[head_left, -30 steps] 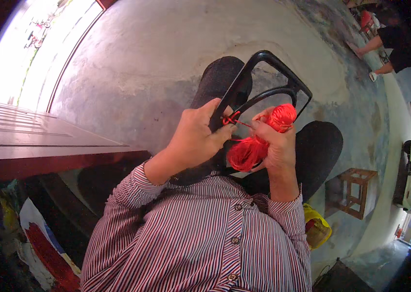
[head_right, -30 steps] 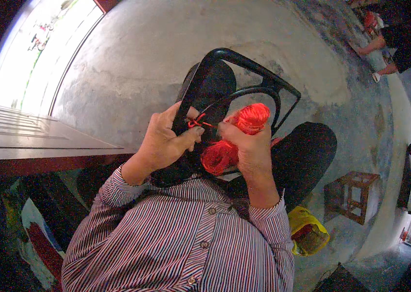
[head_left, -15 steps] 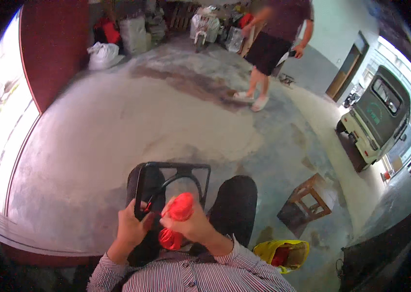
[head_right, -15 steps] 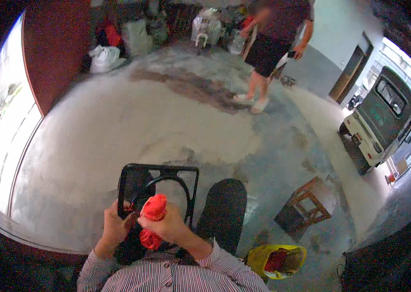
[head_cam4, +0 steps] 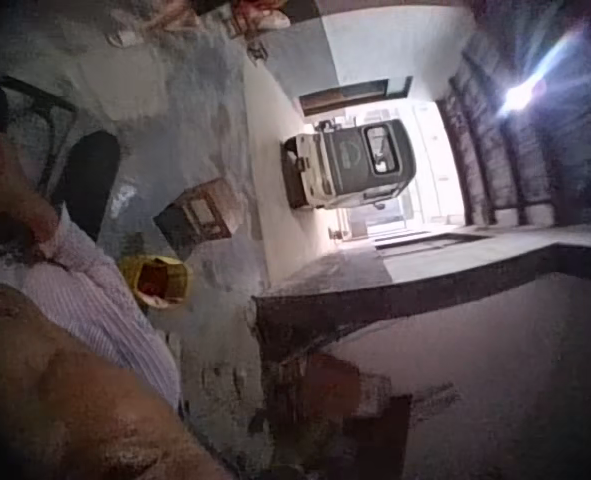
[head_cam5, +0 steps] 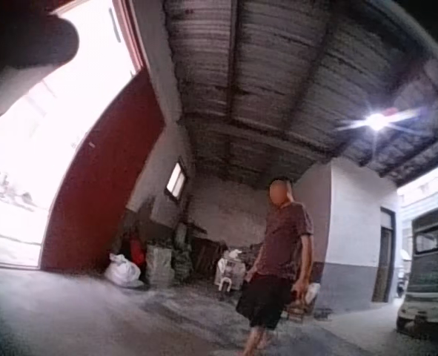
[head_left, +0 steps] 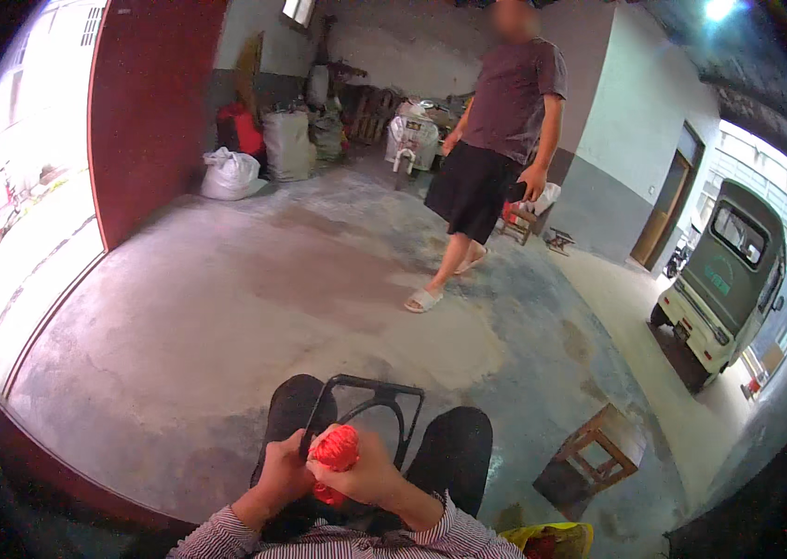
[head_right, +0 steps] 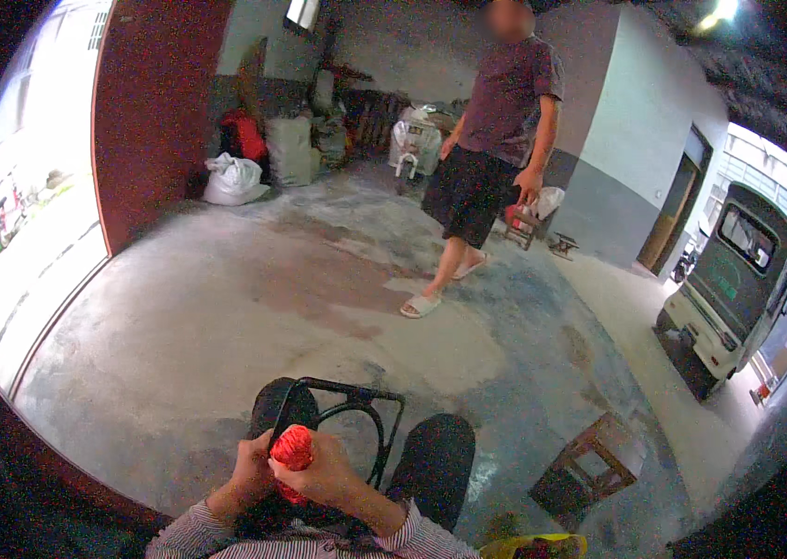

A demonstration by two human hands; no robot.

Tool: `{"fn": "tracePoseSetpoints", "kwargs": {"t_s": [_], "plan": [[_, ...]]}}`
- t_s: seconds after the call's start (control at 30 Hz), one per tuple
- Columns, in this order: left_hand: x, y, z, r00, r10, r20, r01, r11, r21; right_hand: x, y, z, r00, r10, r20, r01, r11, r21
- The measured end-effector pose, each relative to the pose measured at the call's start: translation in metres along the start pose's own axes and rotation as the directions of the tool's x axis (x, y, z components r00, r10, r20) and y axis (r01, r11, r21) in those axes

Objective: Wrapping a circular red plastic or metal frame with red decorative string or ribbon.

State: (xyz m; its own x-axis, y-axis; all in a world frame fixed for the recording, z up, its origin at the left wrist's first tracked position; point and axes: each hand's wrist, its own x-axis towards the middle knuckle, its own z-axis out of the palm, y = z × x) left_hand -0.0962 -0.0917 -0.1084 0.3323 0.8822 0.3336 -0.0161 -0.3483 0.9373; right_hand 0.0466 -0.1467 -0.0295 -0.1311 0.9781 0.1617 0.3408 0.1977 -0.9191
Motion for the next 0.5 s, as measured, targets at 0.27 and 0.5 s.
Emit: {"fn": "tracePoseSetpoints", "kwargs": {"t_s": [0.27,0.5], "plan": [[0.001,0.022,-0.022,0.975,-0.223,-0.003,0.222,0.967,0.128,0.001,0.003,-0.018,0.95,-0.046,-0.309,0.123,0.964,0.236],[0.003,0.026,-0.032,0.955,-0.296,0.03,0.296,0.955,0.012,-0.011,0.07,-0.076,0.849,0.443,-0.288,0.151,0.32,0.936]]}}
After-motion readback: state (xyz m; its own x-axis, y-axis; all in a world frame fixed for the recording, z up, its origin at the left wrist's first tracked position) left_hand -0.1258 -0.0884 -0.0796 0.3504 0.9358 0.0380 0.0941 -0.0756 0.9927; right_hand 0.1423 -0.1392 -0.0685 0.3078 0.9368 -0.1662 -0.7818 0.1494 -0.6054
